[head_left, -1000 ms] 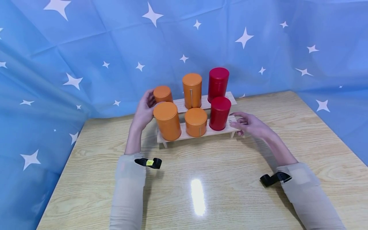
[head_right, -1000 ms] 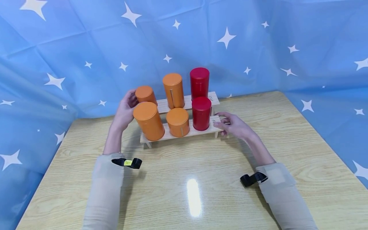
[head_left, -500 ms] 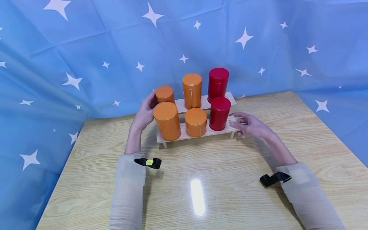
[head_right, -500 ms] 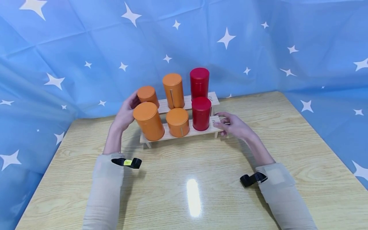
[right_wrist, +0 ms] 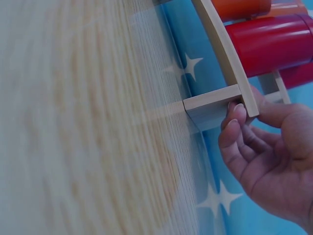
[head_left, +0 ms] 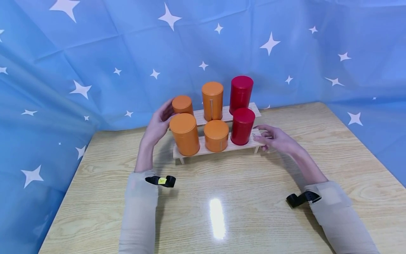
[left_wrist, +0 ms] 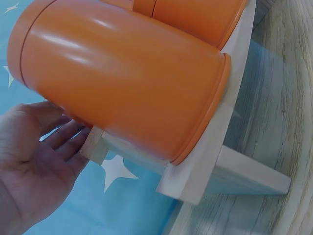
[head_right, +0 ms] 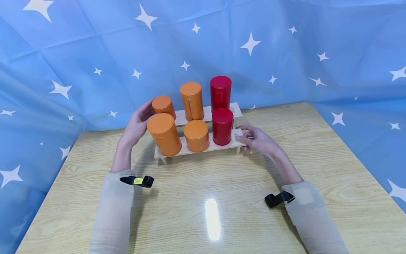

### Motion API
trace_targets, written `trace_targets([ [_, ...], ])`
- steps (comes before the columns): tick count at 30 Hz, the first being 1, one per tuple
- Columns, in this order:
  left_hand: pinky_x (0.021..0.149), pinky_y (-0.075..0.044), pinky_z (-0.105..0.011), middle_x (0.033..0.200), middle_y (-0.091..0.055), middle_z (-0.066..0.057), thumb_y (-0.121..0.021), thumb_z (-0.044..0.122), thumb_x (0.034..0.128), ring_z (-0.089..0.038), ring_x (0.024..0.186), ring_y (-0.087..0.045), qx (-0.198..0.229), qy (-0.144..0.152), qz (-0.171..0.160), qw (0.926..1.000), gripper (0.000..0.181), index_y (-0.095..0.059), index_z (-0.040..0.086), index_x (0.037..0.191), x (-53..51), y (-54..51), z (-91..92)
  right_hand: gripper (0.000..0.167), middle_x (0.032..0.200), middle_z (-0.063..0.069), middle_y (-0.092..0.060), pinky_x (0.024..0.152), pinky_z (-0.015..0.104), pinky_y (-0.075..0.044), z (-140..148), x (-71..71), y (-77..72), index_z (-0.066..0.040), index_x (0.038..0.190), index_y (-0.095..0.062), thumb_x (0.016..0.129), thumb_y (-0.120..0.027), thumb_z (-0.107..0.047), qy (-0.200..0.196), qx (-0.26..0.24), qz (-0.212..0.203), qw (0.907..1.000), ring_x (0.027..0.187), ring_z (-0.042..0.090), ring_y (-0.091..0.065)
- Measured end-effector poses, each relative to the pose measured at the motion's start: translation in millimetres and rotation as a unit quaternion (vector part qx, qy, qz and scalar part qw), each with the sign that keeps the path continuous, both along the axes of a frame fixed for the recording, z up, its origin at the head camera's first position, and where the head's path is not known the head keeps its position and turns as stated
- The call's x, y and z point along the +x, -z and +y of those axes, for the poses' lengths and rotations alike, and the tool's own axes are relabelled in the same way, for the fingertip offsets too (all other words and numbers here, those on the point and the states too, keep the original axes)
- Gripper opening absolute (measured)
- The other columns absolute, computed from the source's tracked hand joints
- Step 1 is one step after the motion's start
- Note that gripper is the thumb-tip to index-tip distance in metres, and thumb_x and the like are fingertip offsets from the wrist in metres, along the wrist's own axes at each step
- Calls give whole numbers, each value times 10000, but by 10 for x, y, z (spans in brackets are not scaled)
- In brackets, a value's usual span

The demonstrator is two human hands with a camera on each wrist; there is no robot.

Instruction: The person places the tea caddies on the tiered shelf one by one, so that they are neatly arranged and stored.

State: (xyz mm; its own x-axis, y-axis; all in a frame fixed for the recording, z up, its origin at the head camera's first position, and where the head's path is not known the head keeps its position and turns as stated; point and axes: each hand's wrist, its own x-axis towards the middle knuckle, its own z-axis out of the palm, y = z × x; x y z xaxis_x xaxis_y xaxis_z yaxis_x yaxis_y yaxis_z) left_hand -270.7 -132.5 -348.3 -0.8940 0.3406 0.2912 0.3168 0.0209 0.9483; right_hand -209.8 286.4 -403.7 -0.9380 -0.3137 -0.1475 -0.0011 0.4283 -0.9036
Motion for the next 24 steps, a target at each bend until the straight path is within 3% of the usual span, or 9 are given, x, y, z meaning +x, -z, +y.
trace_targets([
  [10, 1062, -458, -341, 1471, -496, -208, -598, 17, 1003, -380, 1364, -455, -140, -487, 35, 9987, 549, -401, -3, 1515, 103, -21, -141, 699, 1060, 198, -589, 739, 352, -577, 33, -17, -11, -6, 1530, -305, 996, -659, -286, 5, 260, -65, 9996, 791, 315, -646],
  [13, 1059, -456, -317, 1460, -513, -200, -608, 29, 1001, -348, 1355, -473, -94, -586, 85, 9982, 537, -420, 0, 1503, 131, -35, -189, 692, 1083, 205, -586, 745, 360, -579, 37, -15, -18, -27, 1530, -323, 994, -661, -304, 22, 370, -28, 9993, 810, 328, -647],
  [17, 1061, -451, -319, 1416, -561, -161, -633, 66, 996, -256, 1302, -530, -197, -848, 160, 9961, 517, -458, 15, 1480, 179, -30, -254, 643, 1102, 212, -580, 728, 368, -580, 21, -3, -22, -36, 1518, -353, 1008, -633, -311, -49, 475, 181, 9987, 817, 334, -643],
  [21, 1067, -446, -316, 1385, -579, -170, -641, 86, 995, -276, 1292, -539, -241, -974, 176, 9948, 490, -483, 1, 1451, 236, -7, -296, 620, 1170, 220, -572, 730, 388, -582, 9, 8, 2, -27, 1518, -357, 1028, -587, -330, -107, 632, 468, 9968, 838, 337, -638],
  [24, 1062, -447, -306, 1372, -588, -171, -634, 107, 1004, -296, 1288, -541, -340, -1021, 217, 9940, 468, -494, -11, 1435, 279, 9, -318, 632, 1270, 227, -549, 773, 402, -581, 10, 14, 16, -22, 1528, -343, 1038, -558, -358, -77, 755, 608, 9953, 953, 350, -620],
])
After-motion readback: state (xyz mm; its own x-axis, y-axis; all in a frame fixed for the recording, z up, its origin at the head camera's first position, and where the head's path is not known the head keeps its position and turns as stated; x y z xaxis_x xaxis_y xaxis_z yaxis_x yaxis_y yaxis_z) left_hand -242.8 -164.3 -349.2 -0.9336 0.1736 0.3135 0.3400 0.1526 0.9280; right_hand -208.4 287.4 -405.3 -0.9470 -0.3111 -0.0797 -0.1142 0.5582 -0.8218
